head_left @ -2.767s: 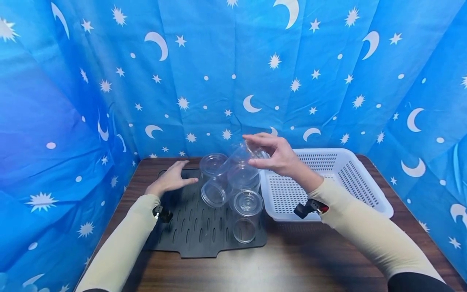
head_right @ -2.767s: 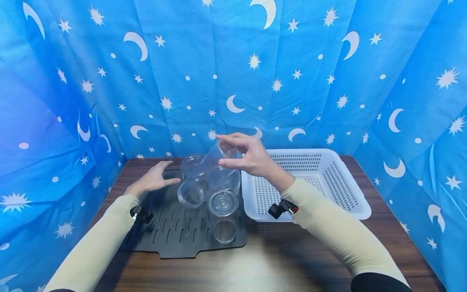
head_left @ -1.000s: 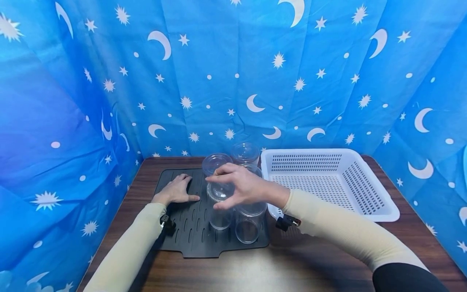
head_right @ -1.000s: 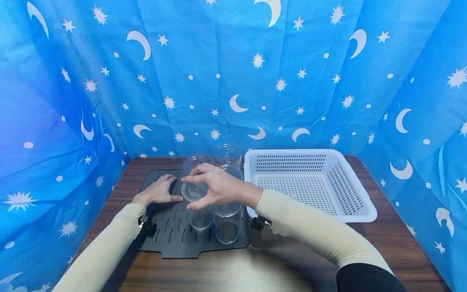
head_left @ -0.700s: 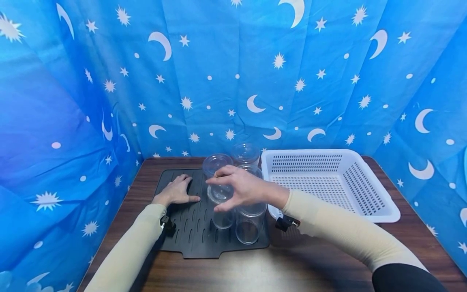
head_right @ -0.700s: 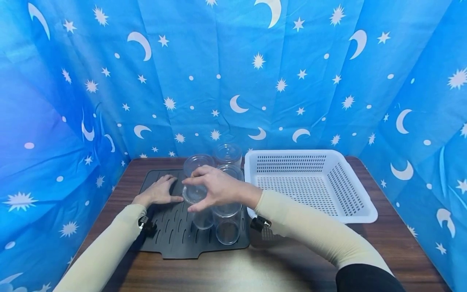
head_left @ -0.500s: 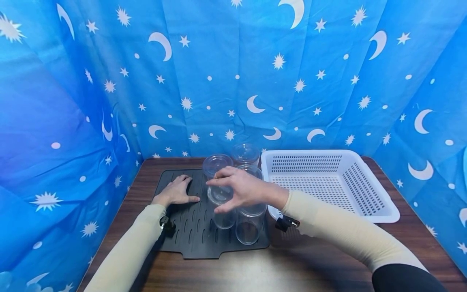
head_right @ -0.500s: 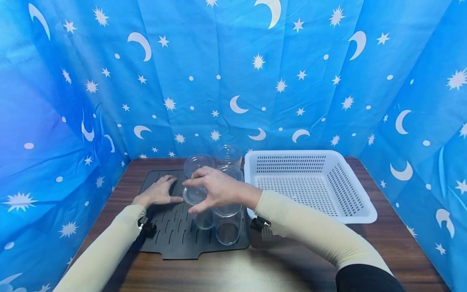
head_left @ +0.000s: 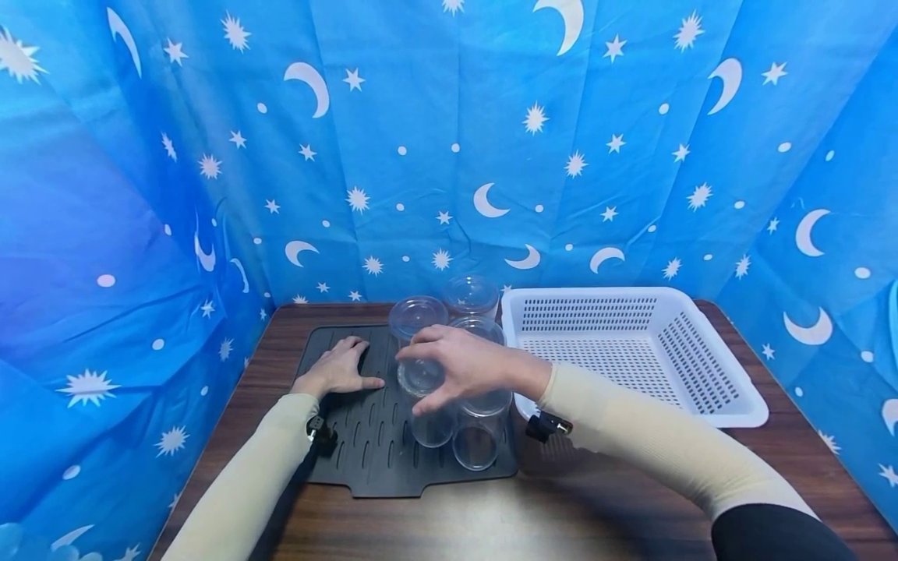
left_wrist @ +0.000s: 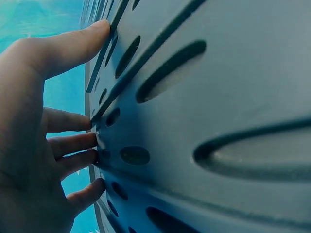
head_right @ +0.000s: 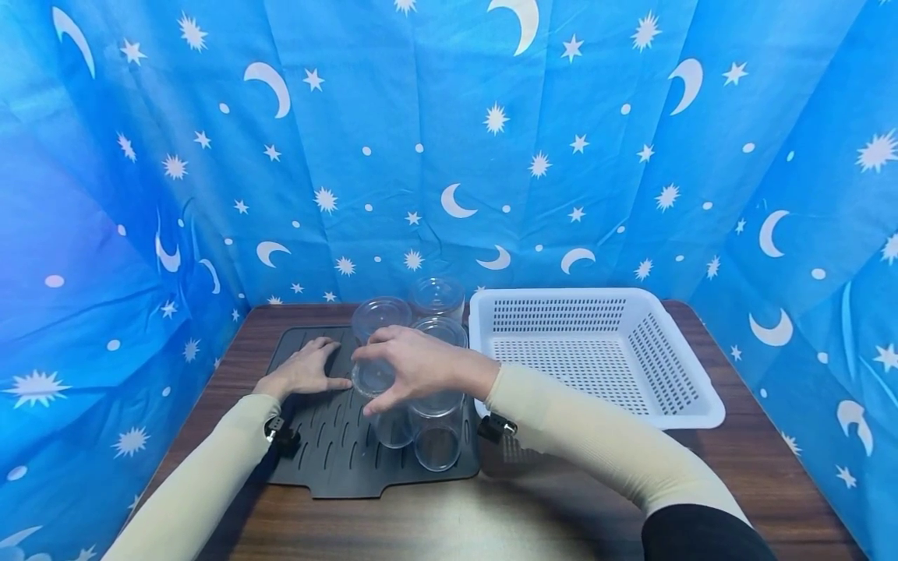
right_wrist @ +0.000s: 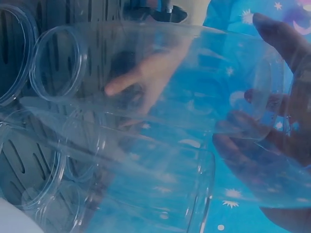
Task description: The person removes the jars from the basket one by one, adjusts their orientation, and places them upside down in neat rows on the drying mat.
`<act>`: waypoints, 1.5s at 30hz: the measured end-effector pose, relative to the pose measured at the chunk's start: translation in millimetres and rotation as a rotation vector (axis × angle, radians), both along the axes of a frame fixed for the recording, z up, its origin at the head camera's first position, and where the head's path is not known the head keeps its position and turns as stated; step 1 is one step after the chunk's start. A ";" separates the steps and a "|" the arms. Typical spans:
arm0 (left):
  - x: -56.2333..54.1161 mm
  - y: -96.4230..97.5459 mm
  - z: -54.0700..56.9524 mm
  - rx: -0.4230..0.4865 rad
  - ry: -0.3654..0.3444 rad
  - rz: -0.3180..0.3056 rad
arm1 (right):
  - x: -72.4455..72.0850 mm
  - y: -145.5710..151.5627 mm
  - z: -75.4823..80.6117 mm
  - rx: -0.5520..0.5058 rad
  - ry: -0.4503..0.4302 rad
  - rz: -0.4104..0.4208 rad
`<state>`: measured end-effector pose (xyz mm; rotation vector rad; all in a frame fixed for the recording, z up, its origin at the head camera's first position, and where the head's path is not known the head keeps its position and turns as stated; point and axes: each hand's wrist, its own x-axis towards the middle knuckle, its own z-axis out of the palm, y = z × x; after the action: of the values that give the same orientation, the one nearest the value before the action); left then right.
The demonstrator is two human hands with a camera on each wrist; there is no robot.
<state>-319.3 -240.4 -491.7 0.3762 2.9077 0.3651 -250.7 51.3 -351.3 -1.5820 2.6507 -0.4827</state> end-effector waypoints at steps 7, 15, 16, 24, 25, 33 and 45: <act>-0.9 -1.3 -1.2 -0.007 0.015 -0.005 | -0.7 -1.3 3.3 0.047 -0.031 -0.010; -1.4 -0.8 -1.0 -0.008 0.014 -0.009 | -2.4 2.0 4.2 0.053 -0.047 0.005; -1.8 -1.0 -0.8 -0.008 0.016 -0.009 | -2.8 2.2 4.4 0.044 -0.043 0.010; -0.7 -2.1 -0.6 -0.006 0.016 -0.013 | -4.0 3.4 2.5 -0.030 -0.053 0.022; -0.3 -2.0 -0.6 -0.003 0.015 -0.014 | -3.9 3.9 2.7 -0.033 -0.058 0.019; 0.5 -3.2 0.4 0.004 0.014 -0.019 | -7.1 7.1 2.4 -0.082 -0.036 -0.001; -6.6 -16.5 17.4 0.102 0.013 -0.018 | -11.8 19.8 9.2 -0.139 -0.035 -0.055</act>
<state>-325.9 -256.9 -474.3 0.4210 2.9039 0.5116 -262.5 71.1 -342.1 -1.5218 2.6943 -0.7045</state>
